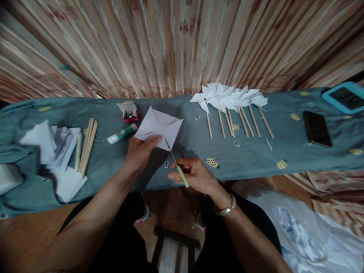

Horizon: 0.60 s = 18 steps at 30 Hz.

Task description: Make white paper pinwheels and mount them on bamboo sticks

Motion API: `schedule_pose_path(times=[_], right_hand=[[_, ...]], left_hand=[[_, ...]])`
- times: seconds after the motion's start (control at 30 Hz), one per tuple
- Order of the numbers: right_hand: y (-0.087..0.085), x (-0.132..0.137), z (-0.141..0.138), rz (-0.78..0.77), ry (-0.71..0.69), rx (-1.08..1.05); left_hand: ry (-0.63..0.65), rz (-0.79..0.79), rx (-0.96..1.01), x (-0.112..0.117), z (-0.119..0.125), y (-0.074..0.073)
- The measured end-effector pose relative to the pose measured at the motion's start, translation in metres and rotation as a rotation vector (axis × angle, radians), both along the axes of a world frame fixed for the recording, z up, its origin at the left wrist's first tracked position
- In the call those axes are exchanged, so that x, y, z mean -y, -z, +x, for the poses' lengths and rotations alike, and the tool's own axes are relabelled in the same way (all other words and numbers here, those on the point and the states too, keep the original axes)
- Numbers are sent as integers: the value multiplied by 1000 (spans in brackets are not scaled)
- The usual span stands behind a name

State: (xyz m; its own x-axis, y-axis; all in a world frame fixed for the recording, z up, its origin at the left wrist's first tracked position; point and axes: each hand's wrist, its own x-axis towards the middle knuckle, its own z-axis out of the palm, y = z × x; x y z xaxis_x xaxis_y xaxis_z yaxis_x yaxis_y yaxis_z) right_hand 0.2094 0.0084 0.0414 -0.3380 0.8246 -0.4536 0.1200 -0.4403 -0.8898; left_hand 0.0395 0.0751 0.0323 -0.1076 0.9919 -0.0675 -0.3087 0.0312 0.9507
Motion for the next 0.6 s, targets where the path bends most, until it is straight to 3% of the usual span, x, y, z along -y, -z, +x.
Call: schedule_pose_path(times=[0.1,0.2,0.3,0.47,0.6], right_hand=[[0,0,14,188,-46,202],[-1,-5,32,432,-40,607],[-3,-9,45,574,-21,1055],[-12,-10,47,589,-40,1590],[-18,-10,43,575,-100,1681]], left_hand=[[-30,6,39,-5,-6,-1],[-33,27,7,-6,-12,2],[17,4,-91,-1,-14,7],[145,-37,-256,9,-12,16],[306,-26,-477,11,-11,19]])
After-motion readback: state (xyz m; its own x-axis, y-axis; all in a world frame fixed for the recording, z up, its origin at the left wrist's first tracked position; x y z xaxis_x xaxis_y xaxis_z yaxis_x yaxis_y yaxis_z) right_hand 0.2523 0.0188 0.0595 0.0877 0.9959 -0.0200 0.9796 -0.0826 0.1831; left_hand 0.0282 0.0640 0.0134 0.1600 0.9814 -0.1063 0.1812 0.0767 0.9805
